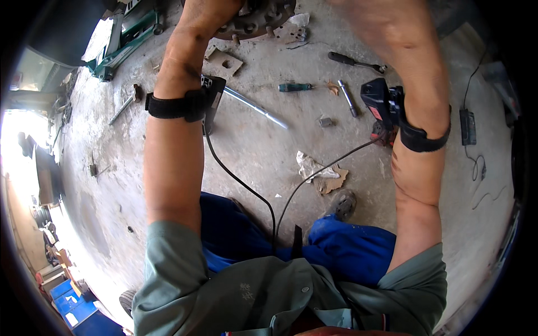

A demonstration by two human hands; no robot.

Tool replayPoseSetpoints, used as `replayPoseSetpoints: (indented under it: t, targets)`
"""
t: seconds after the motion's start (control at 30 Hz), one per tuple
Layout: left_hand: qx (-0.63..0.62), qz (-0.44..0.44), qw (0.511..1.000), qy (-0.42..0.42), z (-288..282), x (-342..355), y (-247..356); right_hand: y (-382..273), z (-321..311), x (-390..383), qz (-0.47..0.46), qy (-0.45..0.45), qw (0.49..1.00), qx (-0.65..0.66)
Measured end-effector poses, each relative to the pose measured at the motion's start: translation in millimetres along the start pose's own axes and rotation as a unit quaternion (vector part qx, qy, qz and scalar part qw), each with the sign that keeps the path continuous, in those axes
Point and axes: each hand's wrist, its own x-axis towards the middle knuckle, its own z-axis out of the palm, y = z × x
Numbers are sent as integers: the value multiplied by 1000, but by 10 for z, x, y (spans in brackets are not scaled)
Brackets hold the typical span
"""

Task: The person uses a hammer and a punch to drive out components from a wheel hub, then uses a screwdriver to pry at the assembly.

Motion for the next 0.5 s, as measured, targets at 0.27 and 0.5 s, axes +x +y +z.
replayPoseSetpoints:
  t: [0.27,0.5]
  targets:
    - [-136,-115,984,29,8,-19,86,252,74,92,-29,-19,998,56]
    - [-103,-154,983,3,-7,-63,144,125,-15,-56,-3,-32,998,61]
